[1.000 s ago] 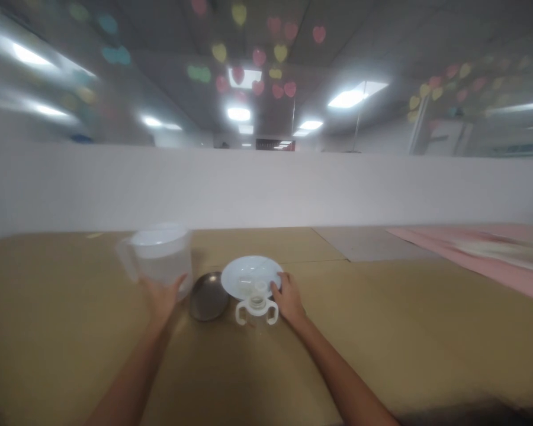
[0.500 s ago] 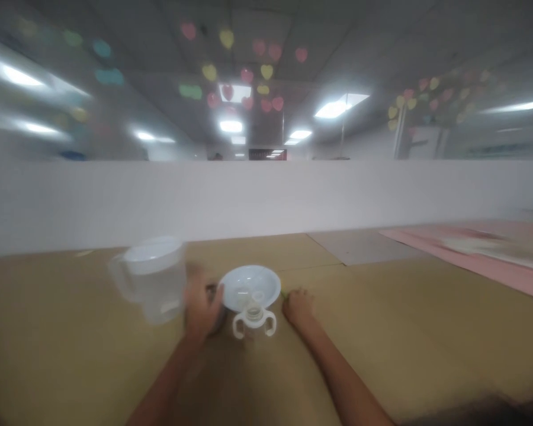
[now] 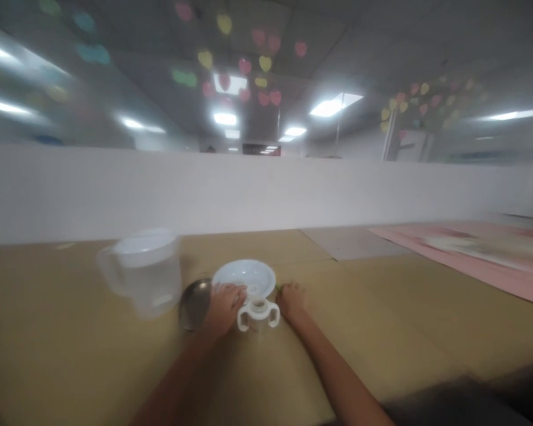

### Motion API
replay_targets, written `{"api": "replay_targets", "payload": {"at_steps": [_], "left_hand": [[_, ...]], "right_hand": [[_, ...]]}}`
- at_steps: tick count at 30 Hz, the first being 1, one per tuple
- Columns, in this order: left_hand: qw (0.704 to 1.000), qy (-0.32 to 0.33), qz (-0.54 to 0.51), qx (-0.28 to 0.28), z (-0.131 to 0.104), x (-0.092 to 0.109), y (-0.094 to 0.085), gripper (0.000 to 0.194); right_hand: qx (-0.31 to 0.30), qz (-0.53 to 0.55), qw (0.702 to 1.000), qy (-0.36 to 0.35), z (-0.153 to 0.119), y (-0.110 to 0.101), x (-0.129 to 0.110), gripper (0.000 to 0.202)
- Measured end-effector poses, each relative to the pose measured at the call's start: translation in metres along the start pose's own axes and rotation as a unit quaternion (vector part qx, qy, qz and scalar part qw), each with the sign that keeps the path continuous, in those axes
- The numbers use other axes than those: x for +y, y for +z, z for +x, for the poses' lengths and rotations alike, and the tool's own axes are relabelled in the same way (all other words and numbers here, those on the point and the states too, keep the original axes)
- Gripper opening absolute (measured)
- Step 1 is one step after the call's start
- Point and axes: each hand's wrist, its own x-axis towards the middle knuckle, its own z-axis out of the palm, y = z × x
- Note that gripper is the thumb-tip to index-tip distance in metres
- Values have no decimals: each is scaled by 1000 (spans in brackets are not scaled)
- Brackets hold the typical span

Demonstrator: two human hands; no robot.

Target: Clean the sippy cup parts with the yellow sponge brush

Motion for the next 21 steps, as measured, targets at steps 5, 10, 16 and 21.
{"api": "replay_targets", "payload": {"at_steps": [5, 10, 16, 21], "left_hand": [[997, 8, 70, -16, -1, 0, 2, 40], [999, 9, 47, -4, -2, 0, 1, 35], [999, -35, -32, 6, -2, 2, 1, 23], [989, -93, -115, 25, 1, 4, 1, 21]], "right_hand": [[-16, -14, 1000, 7, -1, -3, -1, 32], [-27, -24, 999, 8, -2, -5, -2, 33], [-53, -25, 998, -3, 0, -6, -3, 30], [-65, -14, 998, 2, 3, -6, 2, 26]]}}
